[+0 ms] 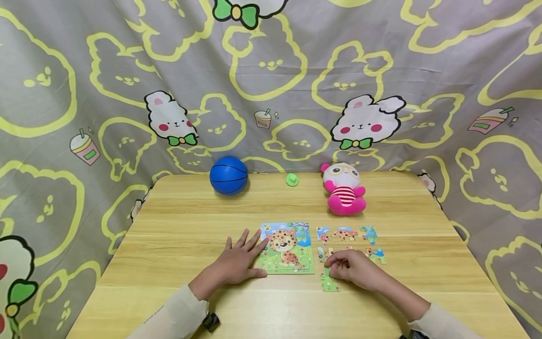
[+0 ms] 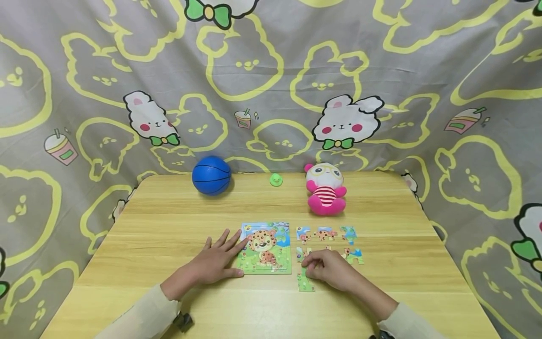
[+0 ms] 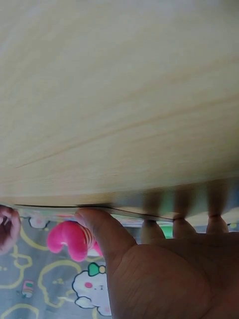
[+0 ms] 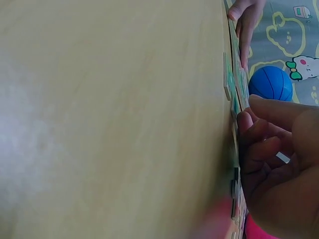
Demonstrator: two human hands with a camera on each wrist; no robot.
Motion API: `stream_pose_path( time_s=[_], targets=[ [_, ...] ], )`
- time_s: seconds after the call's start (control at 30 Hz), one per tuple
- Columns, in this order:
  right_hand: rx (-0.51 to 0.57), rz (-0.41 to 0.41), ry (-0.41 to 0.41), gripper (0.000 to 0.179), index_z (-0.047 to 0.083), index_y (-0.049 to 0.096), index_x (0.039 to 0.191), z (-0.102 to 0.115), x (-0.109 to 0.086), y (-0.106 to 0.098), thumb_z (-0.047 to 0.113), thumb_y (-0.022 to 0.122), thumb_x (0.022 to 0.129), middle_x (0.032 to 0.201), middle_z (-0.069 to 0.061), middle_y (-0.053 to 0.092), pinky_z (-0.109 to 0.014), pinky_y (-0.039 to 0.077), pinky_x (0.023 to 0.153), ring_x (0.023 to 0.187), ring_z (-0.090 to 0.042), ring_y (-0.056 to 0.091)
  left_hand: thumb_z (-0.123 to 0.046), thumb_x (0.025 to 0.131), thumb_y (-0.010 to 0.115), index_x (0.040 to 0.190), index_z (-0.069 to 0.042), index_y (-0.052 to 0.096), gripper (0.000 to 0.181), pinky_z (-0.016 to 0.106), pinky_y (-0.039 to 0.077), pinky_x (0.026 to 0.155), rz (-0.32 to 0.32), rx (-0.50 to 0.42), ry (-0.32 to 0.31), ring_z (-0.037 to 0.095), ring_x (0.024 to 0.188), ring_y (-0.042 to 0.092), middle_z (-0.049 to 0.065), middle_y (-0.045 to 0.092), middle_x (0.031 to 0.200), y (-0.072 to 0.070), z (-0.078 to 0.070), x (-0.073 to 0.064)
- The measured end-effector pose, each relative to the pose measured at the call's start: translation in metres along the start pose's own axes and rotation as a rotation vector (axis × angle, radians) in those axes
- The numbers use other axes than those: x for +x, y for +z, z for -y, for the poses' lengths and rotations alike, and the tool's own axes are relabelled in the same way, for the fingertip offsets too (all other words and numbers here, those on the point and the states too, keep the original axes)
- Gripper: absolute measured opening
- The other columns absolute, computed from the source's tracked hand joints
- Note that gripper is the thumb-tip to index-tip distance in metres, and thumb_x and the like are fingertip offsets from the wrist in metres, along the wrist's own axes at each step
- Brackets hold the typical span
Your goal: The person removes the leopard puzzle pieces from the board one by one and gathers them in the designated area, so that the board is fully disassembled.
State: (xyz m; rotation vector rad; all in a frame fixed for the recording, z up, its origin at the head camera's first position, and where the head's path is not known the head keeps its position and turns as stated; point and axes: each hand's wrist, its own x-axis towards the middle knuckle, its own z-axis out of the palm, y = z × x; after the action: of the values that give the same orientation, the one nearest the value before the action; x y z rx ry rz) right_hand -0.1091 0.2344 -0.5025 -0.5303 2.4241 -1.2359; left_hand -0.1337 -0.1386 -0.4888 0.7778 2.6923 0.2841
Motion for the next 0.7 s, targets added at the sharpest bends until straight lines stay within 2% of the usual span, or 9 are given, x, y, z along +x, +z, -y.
stream_pose_path(
  time_s=[0.37,0.7],
  targets=[
    [-0.009,-0.003,-0.039,0.013,0.010,0.077,0.108,0.002,0.007,-0.003,0.009,0.070,0.096,0.090,0.004,0.069,-0.022,0.050,0.063,0.074,-0.008,0.057,-0.066,0.095,0.059,0.167,-0.029,0.021,0.089,0.080,0.014,0.113,-0.002,0.004,-0.002,0.043,0.158,0.005,0.004,0.009,0.174,0.001,0.001,0.001],
    [0.017,0.007,-0.051,0.014,0.009,0.076,0.108,0.012,0.021,0.004,0.013,0.074,0.095,0.089,0.003,0.068,-0.022,0.049,0.065,0.075,-0.009,0.057,-0.067,0.095,0.058,0.167,-0.030,0.019,0.089,0.080,0.014,0.113,0.001,0.006,0.001,0.042,0.158,0.005,0.004,0.009,0.174,0.003,0.003,0.001]
  ],
)
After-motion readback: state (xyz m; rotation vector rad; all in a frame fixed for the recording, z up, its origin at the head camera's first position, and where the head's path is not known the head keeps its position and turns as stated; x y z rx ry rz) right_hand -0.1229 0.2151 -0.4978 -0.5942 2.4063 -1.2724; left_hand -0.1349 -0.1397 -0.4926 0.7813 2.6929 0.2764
